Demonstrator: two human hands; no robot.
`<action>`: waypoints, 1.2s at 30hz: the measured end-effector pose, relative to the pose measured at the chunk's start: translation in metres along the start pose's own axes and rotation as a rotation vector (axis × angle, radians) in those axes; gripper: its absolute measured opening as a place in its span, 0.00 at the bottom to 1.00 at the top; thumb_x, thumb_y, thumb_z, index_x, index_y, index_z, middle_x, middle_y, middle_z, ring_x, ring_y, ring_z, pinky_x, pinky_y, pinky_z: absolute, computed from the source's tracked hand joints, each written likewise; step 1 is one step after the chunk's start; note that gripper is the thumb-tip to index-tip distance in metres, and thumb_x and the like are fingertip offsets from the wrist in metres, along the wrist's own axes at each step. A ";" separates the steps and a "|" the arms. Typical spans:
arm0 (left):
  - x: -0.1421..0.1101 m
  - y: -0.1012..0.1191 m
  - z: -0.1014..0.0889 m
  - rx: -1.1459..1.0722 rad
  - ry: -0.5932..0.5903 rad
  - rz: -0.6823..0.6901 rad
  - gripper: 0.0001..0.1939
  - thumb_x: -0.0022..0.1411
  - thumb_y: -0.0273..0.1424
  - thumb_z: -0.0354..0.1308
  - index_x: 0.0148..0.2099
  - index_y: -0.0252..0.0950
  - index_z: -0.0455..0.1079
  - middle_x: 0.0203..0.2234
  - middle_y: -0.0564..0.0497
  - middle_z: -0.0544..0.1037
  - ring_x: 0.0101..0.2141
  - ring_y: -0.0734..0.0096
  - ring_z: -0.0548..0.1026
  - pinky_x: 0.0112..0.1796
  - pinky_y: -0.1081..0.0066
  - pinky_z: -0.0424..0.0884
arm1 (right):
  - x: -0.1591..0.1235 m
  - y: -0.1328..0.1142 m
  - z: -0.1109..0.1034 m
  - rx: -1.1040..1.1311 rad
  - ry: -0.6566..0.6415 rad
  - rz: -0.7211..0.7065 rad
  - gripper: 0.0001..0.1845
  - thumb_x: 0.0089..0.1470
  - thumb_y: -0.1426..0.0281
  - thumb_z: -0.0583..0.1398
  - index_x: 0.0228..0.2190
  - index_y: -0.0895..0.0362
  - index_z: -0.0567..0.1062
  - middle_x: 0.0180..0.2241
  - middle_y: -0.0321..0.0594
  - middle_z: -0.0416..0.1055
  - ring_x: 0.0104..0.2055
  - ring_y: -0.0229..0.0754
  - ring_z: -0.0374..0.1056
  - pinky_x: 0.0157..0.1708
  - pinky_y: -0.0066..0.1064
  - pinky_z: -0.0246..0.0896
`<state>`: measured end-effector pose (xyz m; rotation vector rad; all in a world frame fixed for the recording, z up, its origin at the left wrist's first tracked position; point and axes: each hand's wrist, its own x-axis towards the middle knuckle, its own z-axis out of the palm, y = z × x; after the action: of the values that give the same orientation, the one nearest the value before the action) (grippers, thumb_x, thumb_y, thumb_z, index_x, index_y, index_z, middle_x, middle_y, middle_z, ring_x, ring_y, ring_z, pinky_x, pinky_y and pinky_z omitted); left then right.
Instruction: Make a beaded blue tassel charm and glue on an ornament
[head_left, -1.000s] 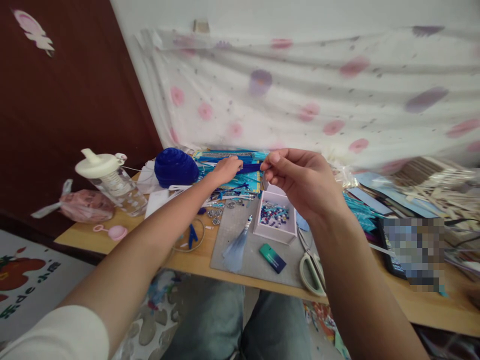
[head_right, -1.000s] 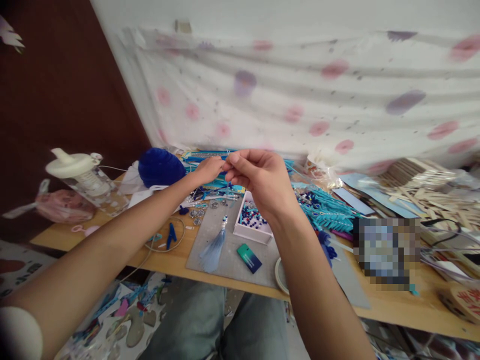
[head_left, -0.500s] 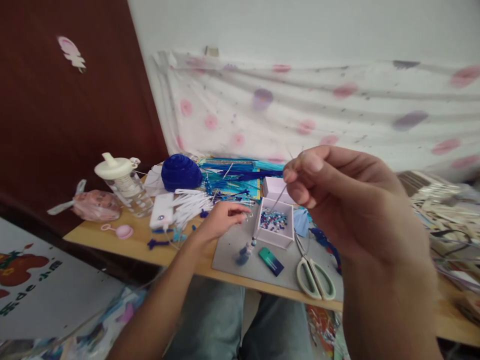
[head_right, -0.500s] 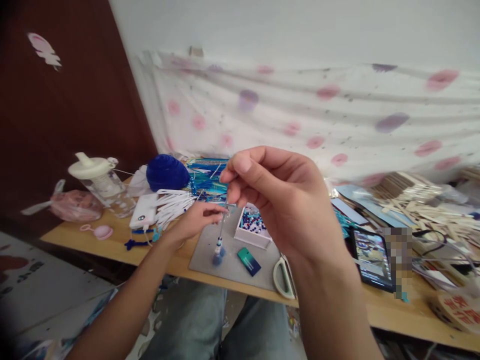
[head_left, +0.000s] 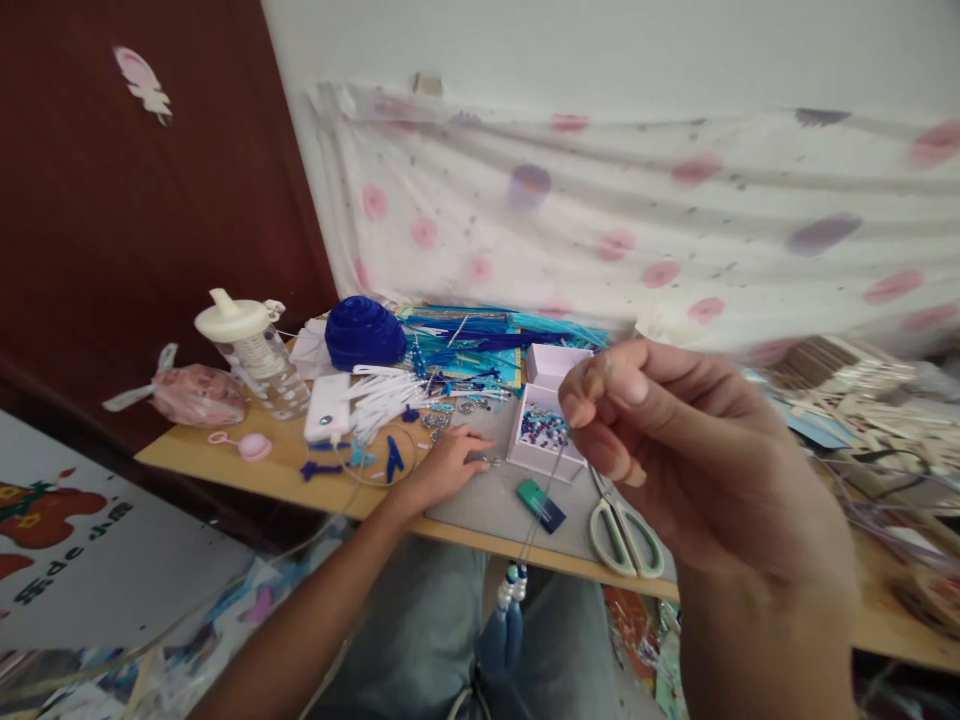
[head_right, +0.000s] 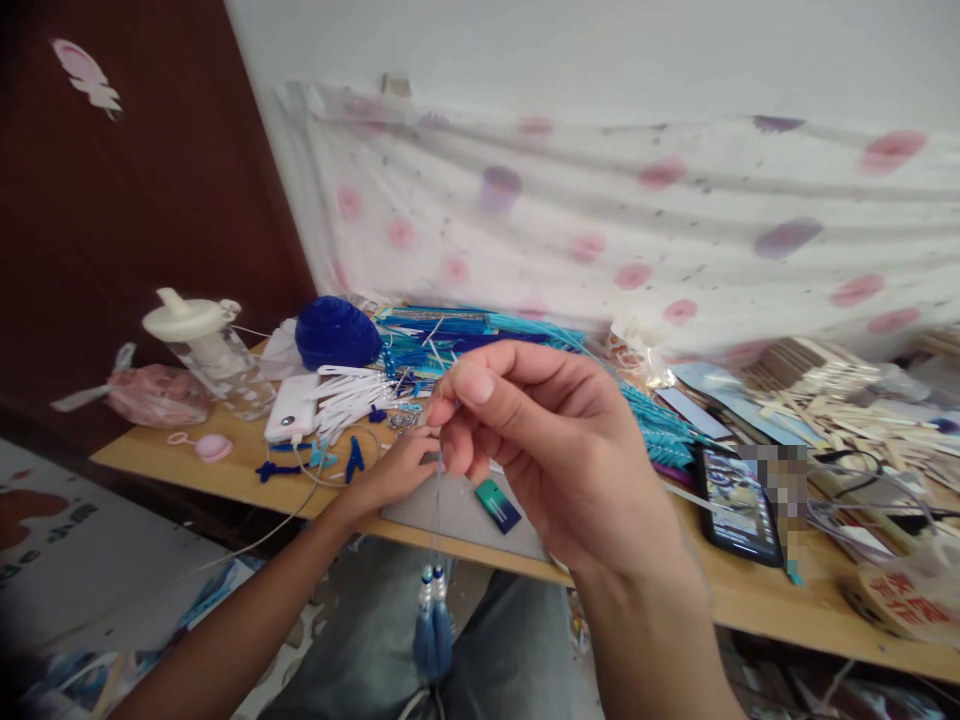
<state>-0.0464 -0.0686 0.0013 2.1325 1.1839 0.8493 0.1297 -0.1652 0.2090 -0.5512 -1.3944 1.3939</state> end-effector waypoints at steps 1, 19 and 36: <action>-0.003 0.003 -0.002 -0.088 0.043 0.003 0.12 0.61 0.31 0.62 0.46 0.36 0.81 0.48 0.42 0.79 0.51 0.55 0.73 0.57 0.54 0.65 | 0.000 0.004 0.000 0.012 0.004 0.013 0.08 0.54 0.65 0.70 0.26 0.54 0.80 0.27 0.35 0.76 0.21 0.30 0.67 0.18 0.21 0.63; -0.082 0.038 0.047 -0.846 0.233 -0.446 0.28 0.61 0.36 0.63 0.62 0.36 0.66 0.46 0.43 0.76 0.36 0.68 0.78 0.40 0.66 0.76 | 0.073 0.139 -0.053 -0.129 0.462 0.217 0.20 0.33 0.57 0.76 0.22 0.58 0.79 0.24 0.38 0.76 0.24 0.34 0.69 0.26 0.25 0.67; -0.063 0.024 0.045 0.043 0.221 -0.224 0.21 0.65 0.26 0.56 0.59 0.33 0.69 0.46 0.40 0.77 0.48 0.53 0.75 0.51 0.51 0.74 | 0.106 0.175 -0.080 -0.419 0.474 0.259 0.10 0.50 0.66 0.67 0.23 0.58 0.76 0.22 0.37 0.76 0.22 0.37 0.72 0.26 0.27 0.71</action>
<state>-0.0263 -0.1420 -0.0268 1.9290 1.5330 0.9817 0.1032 0.0003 0.0674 -1.2855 -1.2487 1.0637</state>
